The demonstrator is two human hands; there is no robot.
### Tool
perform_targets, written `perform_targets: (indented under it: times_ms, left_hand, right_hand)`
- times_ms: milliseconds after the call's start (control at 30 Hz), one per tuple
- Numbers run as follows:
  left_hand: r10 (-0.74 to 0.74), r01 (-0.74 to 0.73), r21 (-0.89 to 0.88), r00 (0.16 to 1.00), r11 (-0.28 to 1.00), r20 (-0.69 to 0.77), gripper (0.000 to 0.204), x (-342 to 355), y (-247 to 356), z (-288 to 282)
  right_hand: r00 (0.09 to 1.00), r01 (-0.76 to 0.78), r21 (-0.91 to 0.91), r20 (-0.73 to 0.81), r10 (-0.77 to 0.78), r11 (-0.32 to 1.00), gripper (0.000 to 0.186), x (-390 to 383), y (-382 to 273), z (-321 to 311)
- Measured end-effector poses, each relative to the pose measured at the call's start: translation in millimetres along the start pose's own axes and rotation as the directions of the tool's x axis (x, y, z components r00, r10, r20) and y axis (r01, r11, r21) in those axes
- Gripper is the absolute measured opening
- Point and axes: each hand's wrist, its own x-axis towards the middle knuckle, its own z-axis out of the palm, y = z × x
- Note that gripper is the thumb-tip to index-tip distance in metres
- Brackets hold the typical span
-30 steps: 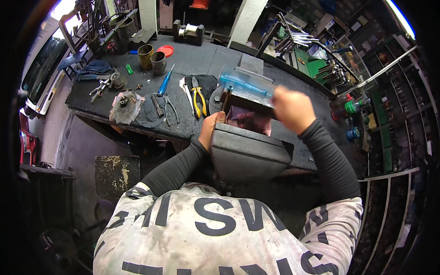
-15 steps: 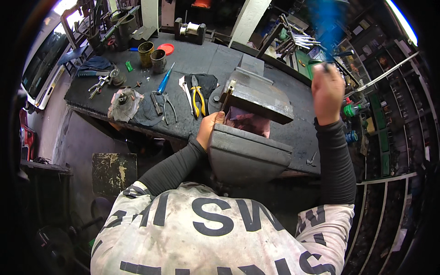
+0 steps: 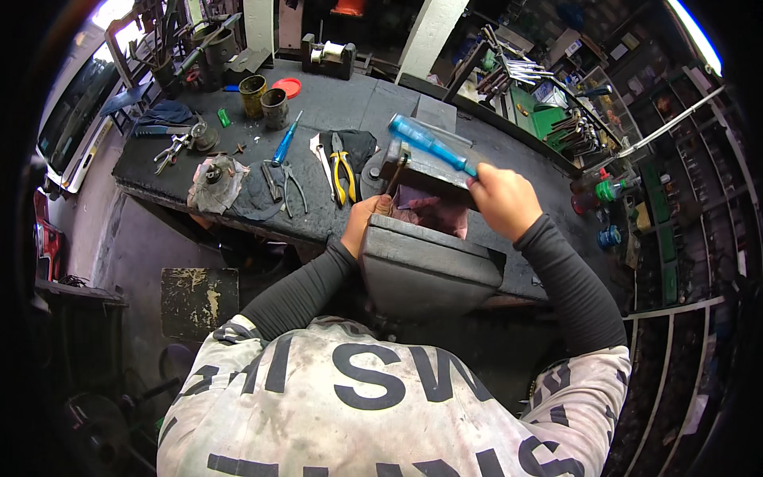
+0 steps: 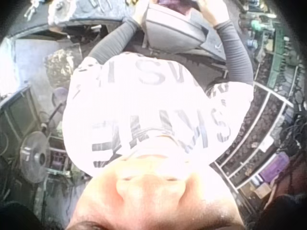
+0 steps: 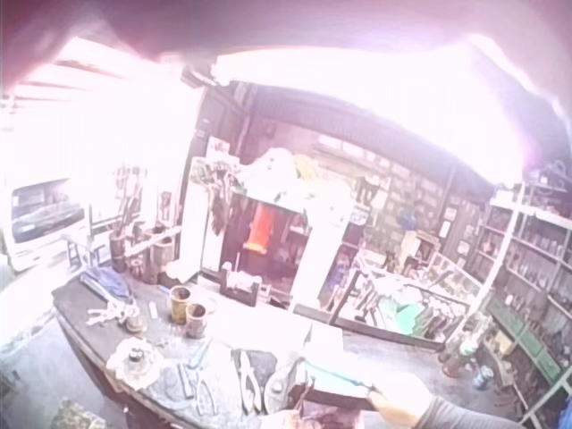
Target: The person secures a small metal ring in a bench vise and uses a hammer to strike it repeatedly. The person then removes the ring, inspects it, and repositions it in the vise for additional hammering. The person also handles a small cylindrical metal part and a screwdriver while working at the bench.
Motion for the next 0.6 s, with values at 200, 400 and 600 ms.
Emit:
perform_targets:
  times_ms: [200, 400, 600]
  left_hand:
    - [-0.009, 0.009, 0.028, 1.0, 1.0, -0.021, 0.057, -5, 11, 0]
    - [-0.048, 0.047, -0.018, 0.998, 0.999, -0.039, 0.056, -3, 2, -6]
    - [-0.009, 0.01, 0.02, 1.0, 1.0, -0.009, 0.055, -2, 0, -5]
  right_hand:
    - [0.962, -0.087, 0.348, -0.215, 0.169, 0.933, 0.017, 11, -3, -25]
    - [0.99, -0.101, 0.139, -0.08, 0.113, 0.985, 0.02, 26, -21, -40]
    - [0.975, 0.143, 0.065, -0.182, -0.129, 0.988, 0.021, -1, -5, 4]
